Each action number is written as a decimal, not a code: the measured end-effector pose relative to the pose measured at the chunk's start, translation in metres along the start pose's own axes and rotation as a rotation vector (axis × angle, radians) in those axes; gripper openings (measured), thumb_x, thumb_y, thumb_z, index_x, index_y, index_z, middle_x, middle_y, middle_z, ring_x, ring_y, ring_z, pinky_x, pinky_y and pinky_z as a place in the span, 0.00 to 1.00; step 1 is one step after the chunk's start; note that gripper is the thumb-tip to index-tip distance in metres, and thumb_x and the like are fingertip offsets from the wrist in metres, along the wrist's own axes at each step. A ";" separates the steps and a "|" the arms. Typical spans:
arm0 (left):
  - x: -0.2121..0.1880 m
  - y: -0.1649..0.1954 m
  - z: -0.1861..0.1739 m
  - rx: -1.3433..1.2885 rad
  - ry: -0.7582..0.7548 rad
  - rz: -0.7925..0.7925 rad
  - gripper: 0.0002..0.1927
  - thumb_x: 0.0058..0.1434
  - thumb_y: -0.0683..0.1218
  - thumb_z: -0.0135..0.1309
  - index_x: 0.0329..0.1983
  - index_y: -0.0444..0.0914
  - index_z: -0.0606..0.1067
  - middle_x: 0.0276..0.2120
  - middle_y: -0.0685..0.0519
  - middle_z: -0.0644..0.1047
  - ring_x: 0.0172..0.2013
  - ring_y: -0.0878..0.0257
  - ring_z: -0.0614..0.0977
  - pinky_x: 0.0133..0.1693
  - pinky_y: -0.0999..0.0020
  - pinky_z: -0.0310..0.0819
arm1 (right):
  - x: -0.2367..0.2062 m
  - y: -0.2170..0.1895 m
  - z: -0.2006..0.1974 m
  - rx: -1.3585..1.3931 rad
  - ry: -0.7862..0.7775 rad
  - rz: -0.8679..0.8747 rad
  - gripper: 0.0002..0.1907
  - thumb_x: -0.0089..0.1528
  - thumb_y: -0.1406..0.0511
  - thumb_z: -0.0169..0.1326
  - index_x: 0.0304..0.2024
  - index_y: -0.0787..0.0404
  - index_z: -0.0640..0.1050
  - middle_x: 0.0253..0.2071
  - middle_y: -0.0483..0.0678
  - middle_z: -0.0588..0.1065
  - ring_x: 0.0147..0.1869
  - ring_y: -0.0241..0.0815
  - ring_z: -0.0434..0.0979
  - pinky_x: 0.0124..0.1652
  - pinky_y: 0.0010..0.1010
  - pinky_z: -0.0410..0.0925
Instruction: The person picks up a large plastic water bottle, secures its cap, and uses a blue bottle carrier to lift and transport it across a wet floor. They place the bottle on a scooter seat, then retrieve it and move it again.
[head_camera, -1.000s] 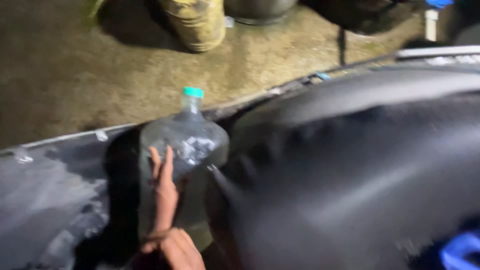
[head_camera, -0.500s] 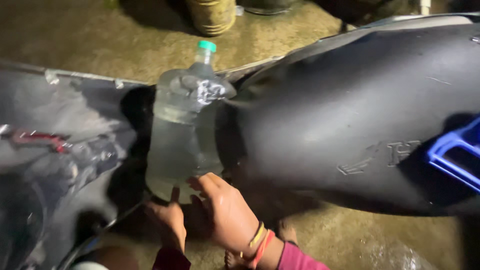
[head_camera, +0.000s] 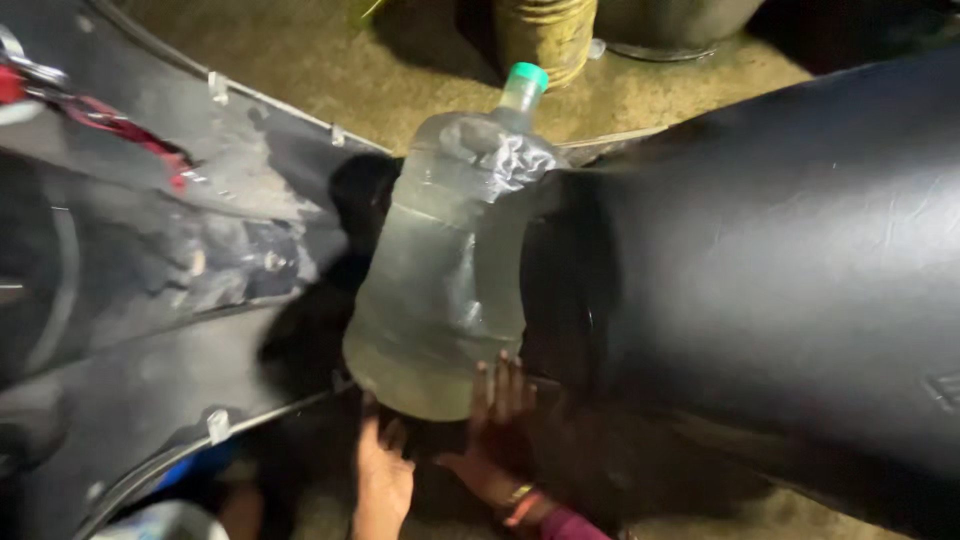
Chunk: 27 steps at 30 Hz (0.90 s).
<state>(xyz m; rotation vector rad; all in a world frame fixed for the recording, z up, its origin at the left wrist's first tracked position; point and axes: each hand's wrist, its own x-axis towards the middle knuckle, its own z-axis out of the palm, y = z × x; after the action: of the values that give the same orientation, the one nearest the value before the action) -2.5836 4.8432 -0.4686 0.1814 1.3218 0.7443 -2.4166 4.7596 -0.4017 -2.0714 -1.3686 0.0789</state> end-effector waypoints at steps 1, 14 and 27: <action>0.002 0.009 0.008 -0.018 -0.129 0.062 0.43 0.64 0.69 0.53 0.75 0.42 0.63 0.70 0.44 0.64 0.65 0.45 0.65 0.62 0.37 0.56 | 0.007 -0.005 0.010 0.003 0.068 0.025 0.70 0.44 0.37 0.67 0.73 0.64 0.48 0.74 0.69 0.46 0.76 0.72 0.48 0.67 0.65 0.42; -0.024 0.047 0.102 0.027 -0.084 0.387 0.38 0.64 0.60 0.51 0.76 0.51 0.56 0.68 0.49 0.66 0.66 0.50 0.71 0.62 0.44 0.70 | 0.032 0.022 -0.007 0.120 -0.049 -0.176 0.61 0.48 0.47 0.73 0.76 0.50 0.55 0.74 0.80 0.41 0.76 0.90 0.42 0.65 0.77 0.51; -0.038 0.022 0.102 -0.054 -0.027 0.138 0.37 0.61 0.69 0.46 0.72 0.54 0.61 0.68 0.53 0.68 0.65 0.48 0.70 0.60 0.38 0.67 | 0.064 0.025 -0.050 -0.077 -0.287 -0.213 0.59 0.44 0.53 0.71 0.74 0.48 0.57 0.74 0.77 0.43 0.70 0.84 0.53 0.64 0.68 0.57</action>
<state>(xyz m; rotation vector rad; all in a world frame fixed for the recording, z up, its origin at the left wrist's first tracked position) -2.5004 4.8671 -0.3990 0.2409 1.2711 0.8902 -2.3478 4.7832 -0.3573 -2.0207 -1.7836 0.2445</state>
